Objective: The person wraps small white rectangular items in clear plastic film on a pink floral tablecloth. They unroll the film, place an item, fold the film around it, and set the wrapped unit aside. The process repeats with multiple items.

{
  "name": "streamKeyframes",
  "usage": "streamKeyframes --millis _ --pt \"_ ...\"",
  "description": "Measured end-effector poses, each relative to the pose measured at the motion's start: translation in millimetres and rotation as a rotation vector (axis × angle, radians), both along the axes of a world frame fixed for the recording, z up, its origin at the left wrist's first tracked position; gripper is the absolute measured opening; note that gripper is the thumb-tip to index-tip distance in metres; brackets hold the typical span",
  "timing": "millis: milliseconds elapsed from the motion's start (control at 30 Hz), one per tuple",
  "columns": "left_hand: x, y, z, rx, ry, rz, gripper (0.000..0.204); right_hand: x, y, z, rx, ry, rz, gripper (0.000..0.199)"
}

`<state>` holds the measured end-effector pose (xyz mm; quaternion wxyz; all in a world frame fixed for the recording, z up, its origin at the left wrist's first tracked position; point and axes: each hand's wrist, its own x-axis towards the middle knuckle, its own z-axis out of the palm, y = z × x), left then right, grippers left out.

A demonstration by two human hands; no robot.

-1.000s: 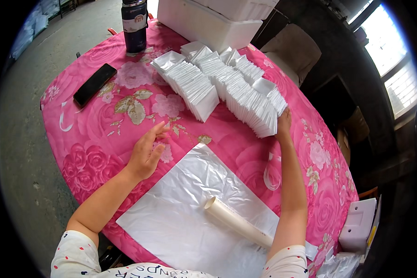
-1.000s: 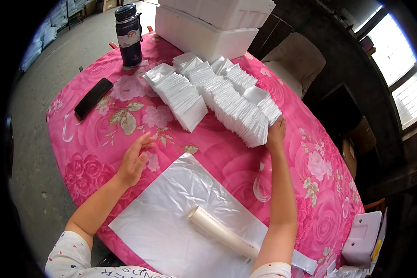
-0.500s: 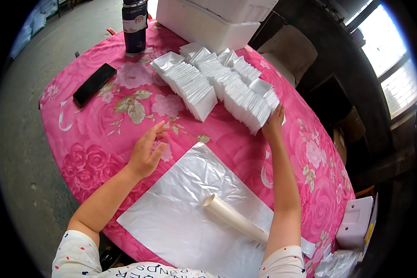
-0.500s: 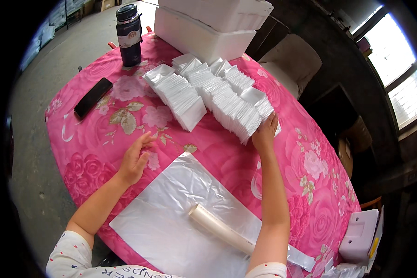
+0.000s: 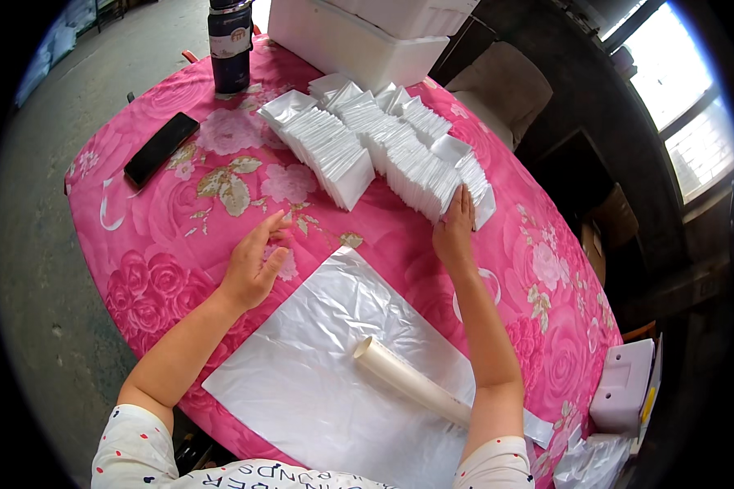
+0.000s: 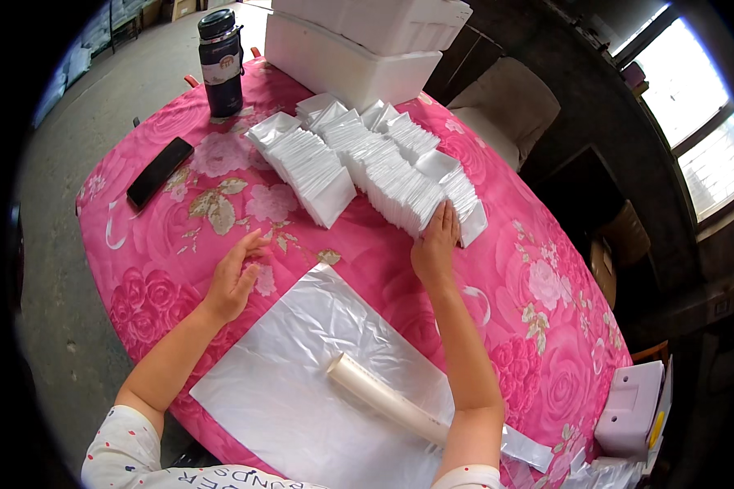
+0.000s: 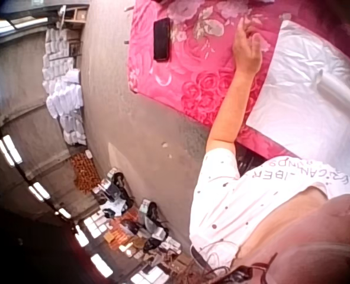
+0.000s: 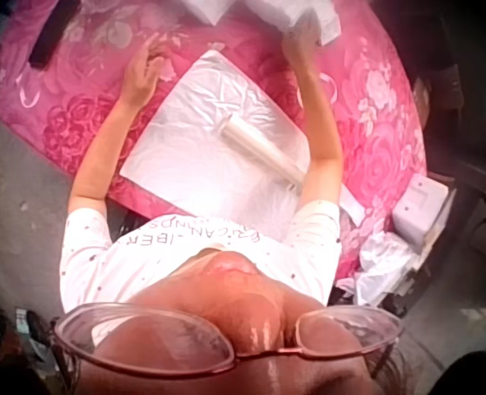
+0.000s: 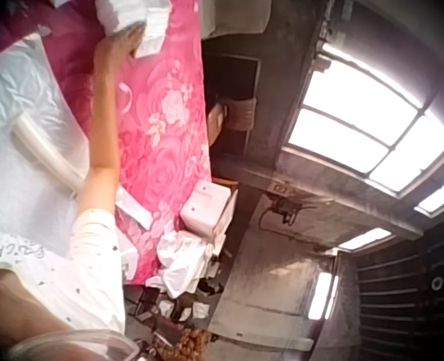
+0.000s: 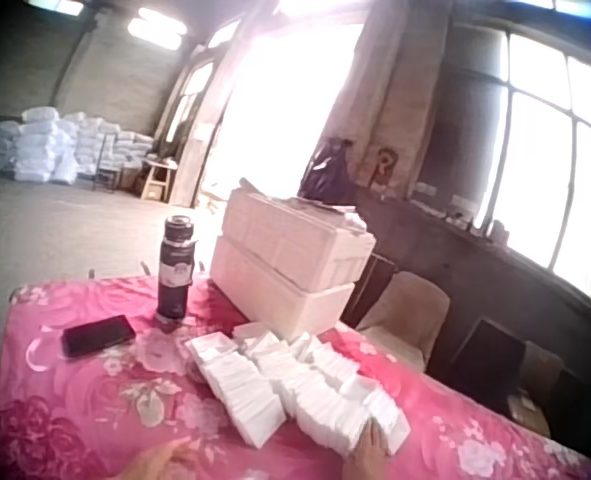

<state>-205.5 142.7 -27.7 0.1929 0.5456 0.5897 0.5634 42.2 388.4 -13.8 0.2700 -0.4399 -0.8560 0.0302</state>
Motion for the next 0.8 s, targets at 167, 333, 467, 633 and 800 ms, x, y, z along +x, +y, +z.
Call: streamKeyframes --millis 167,333,467,633,800 --pt "0.7 0.5 -1.3 -0.003 0.001 0.006 0.049 -21.7 4.6 -3.2 -0.081 -0.002 -0.029 0.068" --pt "0.3 0.2 -1.5 -0.015 0.017 0.013 0.050 -14.8 -5.1 -2.8 -0.094 -0.030 -0.043 0.069" --pt "-1.1 0.0 -4.7 -0.014 0.041 0.023 0.050 -11.7 -23.3 7.4 -0.071 -0.018 0.035 0.068" --pt "1.1 0.3 -1.6 -0.026 0.037 0.024 0.050 -1.4 -3.3 -10.7 -0.022 -0.045 -0.029 0.065" --pt "0.3 0.6 -5.5 -0.022 0.043 0.030 0.049 4.5 -9.4 -12.4 -0.003 -0.005 -0.025 0.066"
